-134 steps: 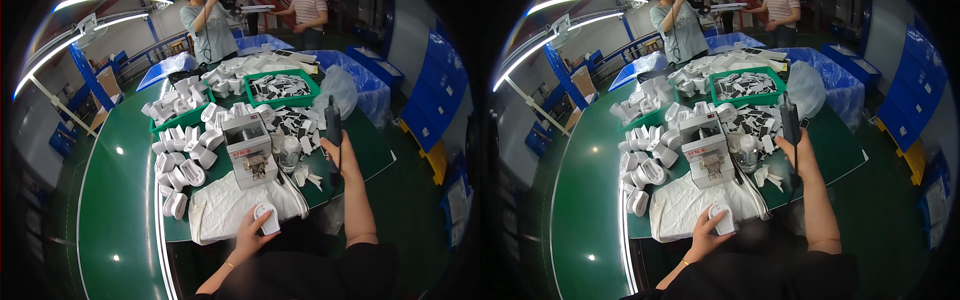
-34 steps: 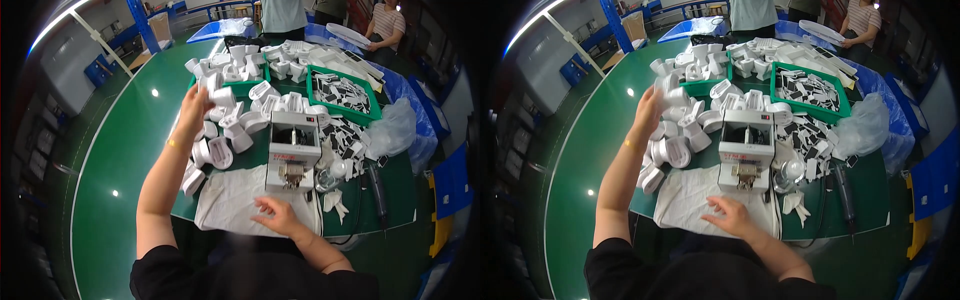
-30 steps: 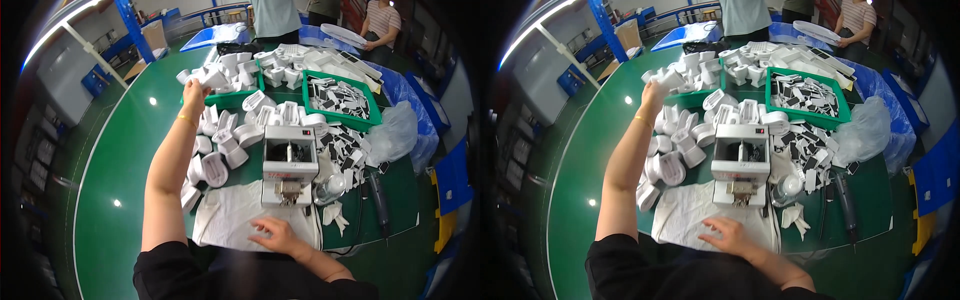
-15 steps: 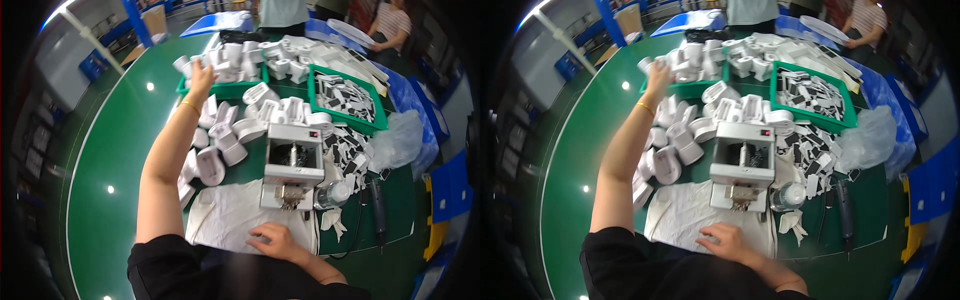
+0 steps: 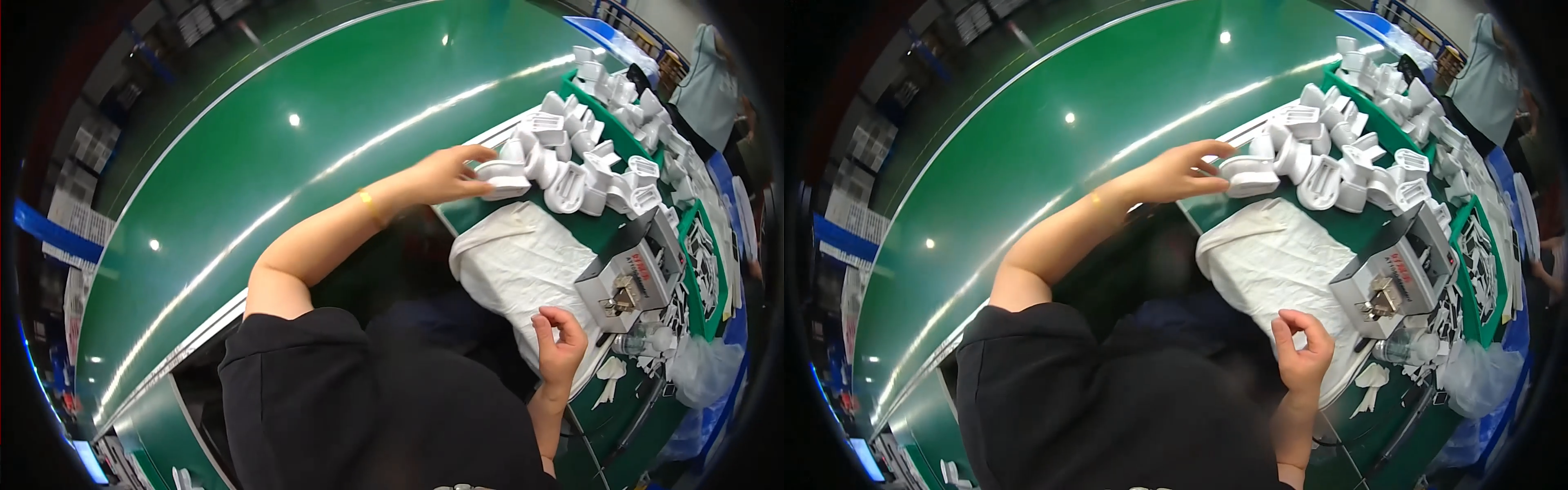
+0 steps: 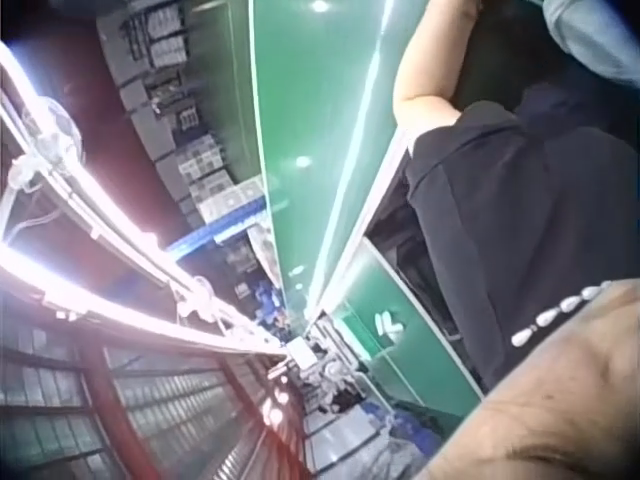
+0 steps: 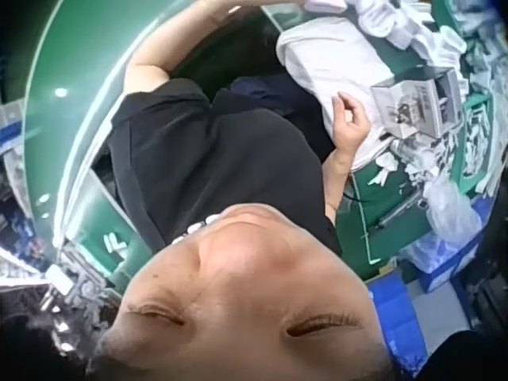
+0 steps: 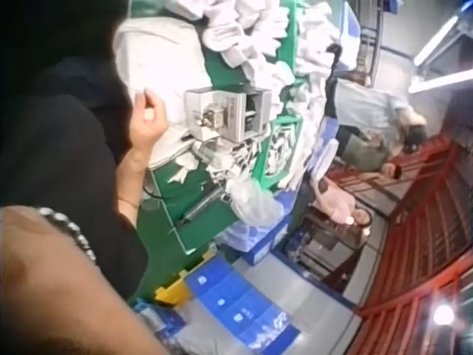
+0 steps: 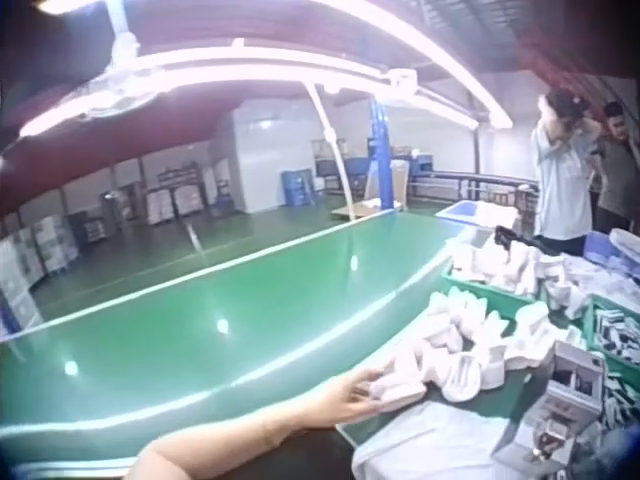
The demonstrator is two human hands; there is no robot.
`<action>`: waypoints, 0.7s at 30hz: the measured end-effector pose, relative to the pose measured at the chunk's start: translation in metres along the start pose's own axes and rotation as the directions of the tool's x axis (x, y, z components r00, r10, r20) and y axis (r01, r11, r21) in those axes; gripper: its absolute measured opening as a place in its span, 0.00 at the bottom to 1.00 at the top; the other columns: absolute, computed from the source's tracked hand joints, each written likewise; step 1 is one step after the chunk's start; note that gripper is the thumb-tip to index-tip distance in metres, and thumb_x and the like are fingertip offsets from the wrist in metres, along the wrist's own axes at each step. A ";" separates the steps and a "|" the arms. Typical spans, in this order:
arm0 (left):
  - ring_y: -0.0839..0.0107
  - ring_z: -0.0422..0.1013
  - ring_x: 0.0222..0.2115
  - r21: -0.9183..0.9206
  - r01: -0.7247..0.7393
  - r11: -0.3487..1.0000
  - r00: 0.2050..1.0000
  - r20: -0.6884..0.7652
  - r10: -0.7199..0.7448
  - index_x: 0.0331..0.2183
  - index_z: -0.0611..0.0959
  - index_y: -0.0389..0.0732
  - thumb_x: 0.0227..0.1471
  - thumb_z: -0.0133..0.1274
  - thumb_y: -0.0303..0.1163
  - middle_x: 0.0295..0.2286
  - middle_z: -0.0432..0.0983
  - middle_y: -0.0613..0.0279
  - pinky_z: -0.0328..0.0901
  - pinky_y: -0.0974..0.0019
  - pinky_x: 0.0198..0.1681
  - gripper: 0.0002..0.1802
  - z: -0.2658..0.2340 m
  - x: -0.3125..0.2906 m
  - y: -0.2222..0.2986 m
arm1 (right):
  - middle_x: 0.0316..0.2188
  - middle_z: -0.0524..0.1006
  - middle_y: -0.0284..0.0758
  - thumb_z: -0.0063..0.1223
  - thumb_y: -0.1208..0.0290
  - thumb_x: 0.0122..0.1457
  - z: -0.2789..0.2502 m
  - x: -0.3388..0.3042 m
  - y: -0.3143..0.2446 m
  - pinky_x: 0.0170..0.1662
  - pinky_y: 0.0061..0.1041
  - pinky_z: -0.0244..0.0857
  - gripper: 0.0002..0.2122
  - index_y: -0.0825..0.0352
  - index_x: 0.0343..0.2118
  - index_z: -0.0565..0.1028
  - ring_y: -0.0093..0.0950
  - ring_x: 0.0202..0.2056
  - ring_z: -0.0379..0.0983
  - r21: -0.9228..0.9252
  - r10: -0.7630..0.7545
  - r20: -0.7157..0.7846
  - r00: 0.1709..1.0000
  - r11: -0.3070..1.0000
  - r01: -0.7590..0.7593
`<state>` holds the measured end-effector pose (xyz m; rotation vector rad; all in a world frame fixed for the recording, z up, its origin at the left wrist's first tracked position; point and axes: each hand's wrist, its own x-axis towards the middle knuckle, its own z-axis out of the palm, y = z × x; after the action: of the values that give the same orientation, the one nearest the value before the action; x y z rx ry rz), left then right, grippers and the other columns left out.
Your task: The person assembles plastic housings by inserting battery covers into them, fastening each cover with a screw using an electric screwdriver, and placing parts into green bins.
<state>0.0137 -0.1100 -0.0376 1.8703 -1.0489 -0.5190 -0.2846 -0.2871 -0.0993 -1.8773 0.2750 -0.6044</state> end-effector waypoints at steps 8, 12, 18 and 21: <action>0.62 0.72 0.48 0.020 0.283 0.959 0.921 -0.284 -0.266 0.56 0.71 0.37 0.50 0.63 0.35 0.52 0.71 0.53 0.68 0.60 0.51 0.34 -0.045 -0.102 -0.055 | 0.26 0.80 0.34 0.65 0.77 0.52 0.045 0.005 -0.031 0.29 0.18 0.67 0.07 0.69 0.33 0.80 0.21 0.24 0.73 0.018 -0.075 0.176 0.982 0.997 0.073; 0.62 0.68 0.52 0.139 0.064 0.988 0.963 -0.267 -0.025 0.56 0.71 0.37 0.46 0.66 0.33 0.52 0.71 0.54 0.66 0.61 0.53 0.36 -0.010 -0.051 -0.056 | 0.25 0.80 0.34 0.66 0.75 0.52 0.042 -0.002 -0.035 0.27 0.19 0.67 0.06 0.68 0.32 0.80 0.21 0.23 0.74 -0.018 -0.080 0.151 0.985 0.996 0.084; 0.46 0.66 0.53 0.398 -0.118 0.910 0.907 -0.329 0.262 0.57 0.66 0.34 0.37 0.70 0.32 0.51 0.69 0.40 0.61 0.55 0.57 0.47 0.053 0.039 -0.077 | 0.26 0.80 0.33 0.65 0.74 0.53 0.025 -0.020 -0.038 0.29 0.18 0.66 0.07 0.68 0.34 0.81 0.19 0.23 0.73 -0.079 -0.024 0.034 0.999 0.997 0.027; 0.54 0.72 0.48 0.214 -0.082 0.973 0.910 -0.382 0.160 0.56 0.66 0.32 0.42 0.63 0.24 0.46 0.73 0.42 0.64 0.58 0.53 0.39 0.064 0.049 -0.098 | 0.26 0.81 0.33 0.65 0.73 0.54 0.011 -0.029 -0.036 0.29 0.19 0.67 0.07 0.68 0.34 0.81 0.20 0.24 0.74 -0.137 0.022 -0.026 0.999 0.990 -0.026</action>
<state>0.0404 -0.1602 -0.1515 1.9555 -0.9552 0.0458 -0.3063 -0.2510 -0.0776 -1.9966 0.3621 -0.6050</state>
